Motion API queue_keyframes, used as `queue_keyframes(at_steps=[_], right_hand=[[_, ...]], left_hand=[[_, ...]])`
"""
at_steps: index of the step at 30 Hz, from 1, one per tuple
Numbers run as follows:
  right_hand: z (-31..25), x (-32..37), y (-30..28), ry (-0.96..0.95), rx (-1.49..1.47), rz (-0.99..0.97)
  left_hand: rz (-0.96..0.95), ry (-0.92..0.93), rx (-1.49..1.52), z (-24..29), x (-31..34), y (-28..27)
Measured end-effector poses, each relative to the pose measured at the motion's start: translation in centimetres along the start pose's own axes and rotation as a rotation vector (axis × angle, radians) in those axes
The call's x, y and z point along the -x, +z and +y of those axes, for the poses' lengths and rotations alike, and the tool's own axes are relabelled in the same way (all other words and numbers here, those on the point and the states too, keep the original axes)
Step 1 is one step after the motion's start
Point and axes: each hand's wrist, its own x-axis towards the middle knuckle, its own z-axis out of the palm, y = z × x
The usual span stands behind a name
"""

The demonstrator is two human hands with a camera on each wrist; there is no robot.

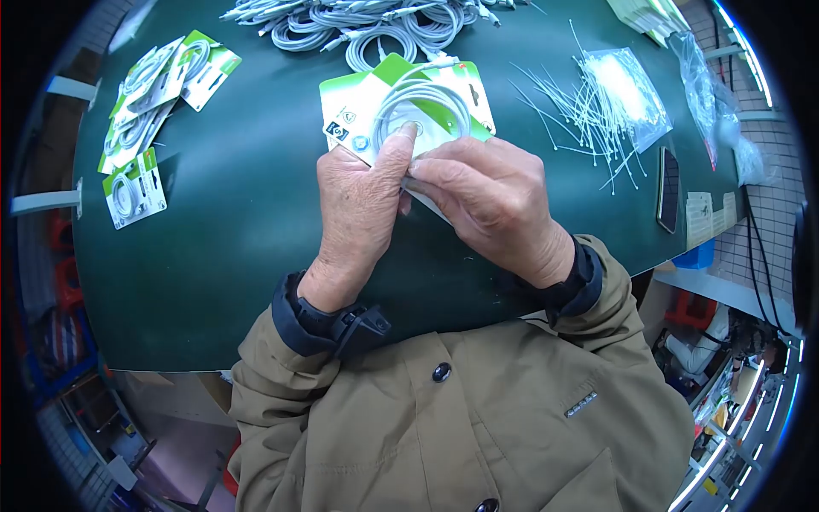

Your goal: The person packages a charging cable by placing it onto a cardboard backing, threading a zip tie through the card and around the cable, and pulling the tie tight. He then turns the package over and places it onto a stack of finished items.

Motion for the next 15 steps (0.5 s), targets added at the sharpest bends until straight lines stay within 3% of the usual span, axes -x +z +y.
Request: queue_keyframes(at_steps=[6,15], right_hand=[[0.7,-0.2,-0.1,0.050,-0.157,0.047],[-0.2,-0.8,-1.3,-0.027,0.033,-0.024]], left_hand=[[-0.011,0.011,0.046,0.8,-0.1,0.0],[-0.025,-0.010,0.085,0.4,-0.3,-0.2]])
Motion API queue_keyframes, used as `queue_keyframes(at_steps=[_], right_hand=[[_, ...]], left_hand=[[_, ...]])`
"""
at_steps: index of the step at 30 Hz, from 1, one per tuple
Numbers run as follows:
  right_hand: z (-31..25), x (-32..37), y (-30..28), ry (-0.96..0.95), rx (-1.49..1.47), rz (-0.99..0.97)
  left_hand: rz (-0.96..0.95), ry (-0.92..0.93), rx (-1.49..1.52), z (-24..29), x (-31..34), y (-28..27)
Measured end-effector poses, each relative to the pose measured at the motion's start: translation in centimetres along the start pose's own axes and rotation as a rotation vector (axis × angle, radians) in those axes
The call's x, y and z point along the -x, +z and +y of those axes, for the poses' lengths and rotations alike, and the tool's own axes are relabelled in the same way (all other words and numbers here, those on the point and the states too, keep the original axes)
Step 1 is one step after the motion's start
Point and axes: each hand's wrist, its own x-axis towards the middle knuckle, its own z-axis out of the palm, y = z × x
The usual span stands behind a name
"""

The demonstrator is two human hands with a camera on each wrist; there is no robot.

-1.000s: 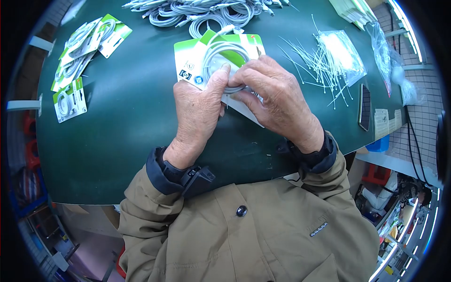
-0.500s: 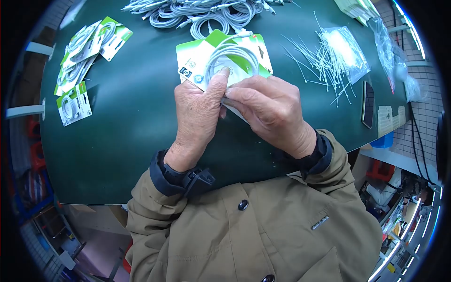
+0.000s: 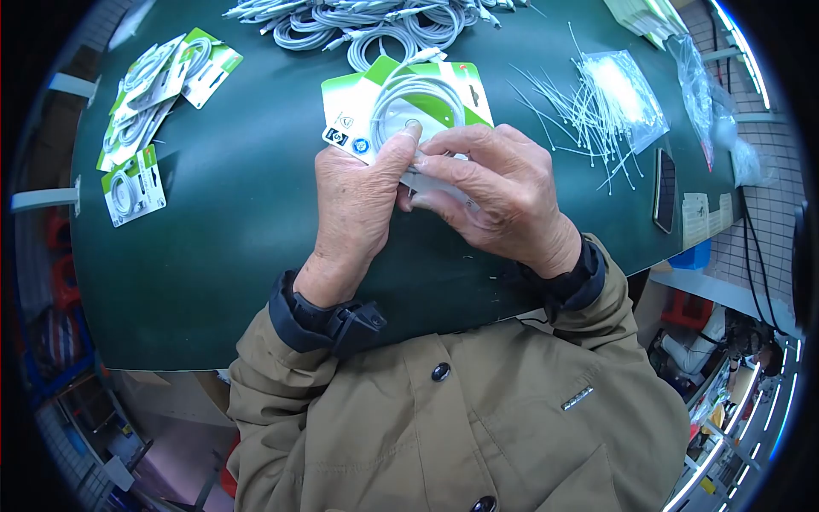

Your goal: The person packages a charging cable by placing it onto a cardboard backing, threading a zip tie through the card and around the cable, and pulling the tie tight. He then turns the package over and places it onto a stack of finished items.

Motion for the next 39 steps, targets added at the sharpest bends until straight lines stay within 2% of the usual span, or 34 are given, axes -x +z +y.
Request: queue_keyframes(at_steps=[9,15,24,27,33,39], right_hand=[[0.1,0.4,0.4,-0.087,0.098,-0.028],[-1.1,-0.2,0.4,-0.039,0.135,-0.069],[-1.0,-0.1,1.3,-0.078,0.169,-0.037],[-1.0,-0.4,1.0,-0.030,0.076,-0.066],[-0.2,-0.2,0.8,-0.059,0.031,-0.101],[-0.2,0.1,1.1,-0.055,0.110,-0.102]], left_hand=[[0.074,0.007,-0.010,-0.3,0.0,0.3],[0.080,0.031,-0.022,-0.9,-0.1,0.1],[0.099,0.059,0.045,-0.7,0.0,0.4],[0.119,0.048,0.046,-0.7,-0.1,0.4],[0.053,0.002,0.005,-1.0,-0.1,-0.1],[0.053,0.004,-0.002,-1.0,0.0,0.0]])
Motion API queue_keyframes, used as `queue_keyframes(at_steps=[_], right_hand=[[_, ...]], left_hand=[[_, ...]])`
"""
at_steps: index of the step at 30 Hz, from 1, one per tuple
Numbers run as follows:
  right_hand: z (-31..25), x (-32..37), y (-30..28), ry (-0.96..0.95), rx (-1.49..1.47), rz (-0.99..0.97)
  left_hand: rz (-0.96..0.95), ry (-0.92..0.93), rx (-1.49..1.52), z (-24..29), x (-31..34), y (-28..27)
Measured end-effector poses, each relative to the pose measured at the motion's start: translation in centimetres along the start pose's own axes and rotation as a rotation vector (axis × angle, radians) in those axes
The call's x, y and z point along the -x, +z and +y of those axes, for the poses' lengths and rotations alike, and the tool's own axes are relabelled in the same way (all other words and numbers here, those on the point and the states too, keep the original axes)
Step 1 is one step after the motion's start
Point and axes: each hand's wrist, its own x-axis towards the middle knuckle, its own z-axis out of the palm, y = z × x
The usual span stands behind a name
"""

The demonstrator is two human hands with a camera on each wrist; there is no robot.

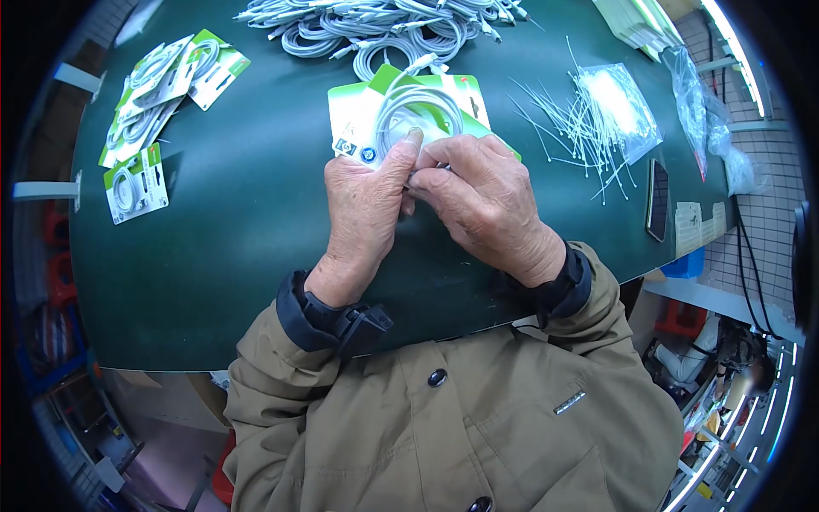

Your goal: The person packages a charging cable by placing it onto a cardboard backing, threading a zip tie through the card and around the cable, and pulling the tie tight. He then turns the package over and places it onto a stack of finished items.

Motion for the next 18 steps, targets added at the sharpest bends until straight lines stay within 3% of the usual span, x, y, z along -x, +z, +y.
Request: queue_keyframes(at_steps=[12,15,18], right_hand=[[-1.7,-0.2,-1.0,-0.047,-0.071,0.154],[-1.0,0.2,0.1,-0.079,-0.294,0.253],[-1.3,0.5,0.5,-0.053,-0.417,0.204]], left_hand=[[0.048,0.138,0.018,-0.7,-1.1,-0.2],[0.019,0.097,0.011,0.0,-0.7,-0.1],[0.023,0.111,0.036,0.2,-0.5,0.2]])
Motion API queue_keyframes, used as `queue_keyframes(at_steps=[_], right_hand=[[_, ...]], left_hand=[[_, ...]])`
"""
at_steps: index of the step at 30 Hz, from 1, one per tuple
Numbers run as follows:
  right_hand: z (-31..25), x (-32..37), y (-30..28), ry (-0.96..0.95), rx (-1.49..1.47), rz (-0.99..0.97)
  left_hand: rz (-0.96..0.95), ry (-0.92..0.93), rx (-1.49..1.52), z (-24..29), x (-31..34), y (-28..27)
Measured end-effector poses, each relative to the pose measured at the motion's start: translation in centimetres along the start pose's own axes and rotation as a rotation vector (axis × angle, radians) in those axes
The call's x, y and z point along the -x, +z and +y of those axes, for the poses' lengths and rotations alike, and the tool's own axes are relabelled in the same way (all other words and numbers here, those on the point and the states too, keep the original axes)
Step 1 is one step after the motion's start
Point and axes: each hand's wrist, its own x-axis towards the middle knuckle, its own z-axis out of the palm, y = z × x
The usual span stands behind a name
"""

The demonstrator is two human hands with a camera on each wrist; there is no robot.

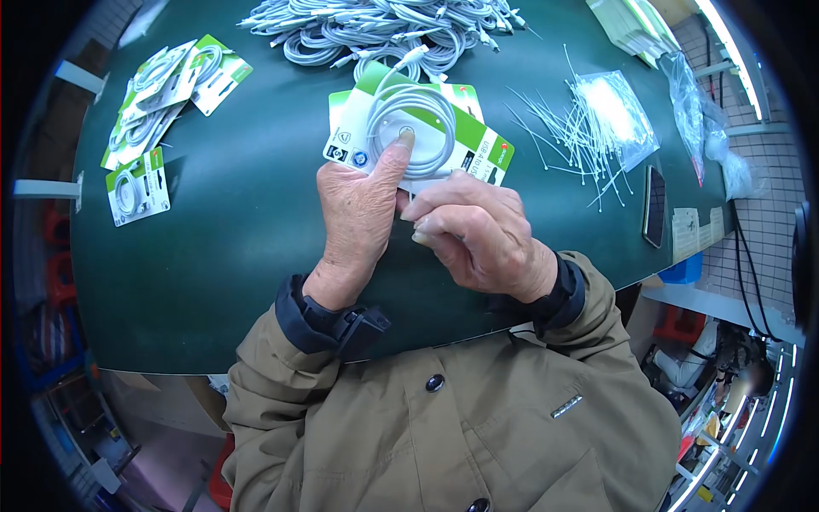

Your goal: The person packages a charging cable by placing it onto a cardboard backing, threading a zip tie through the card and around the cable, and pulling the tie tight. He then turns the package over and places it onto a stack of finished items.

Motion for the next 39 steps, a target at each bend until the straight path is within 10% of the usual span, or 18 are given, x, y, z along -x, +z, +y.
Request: queue_keyframes(at_steps=[21,39], right_hand=[[0.4,-0.5,-0.4,0.031,0.178,-0.267],[0.0,-0.8,0.1,0.118,0.438,-0.034]], left_hand=[[0.043,0.093,0.077,0.3,0.0,-0.1],[-0.016,0.055,0.053,0.3,1.0,0.5]])
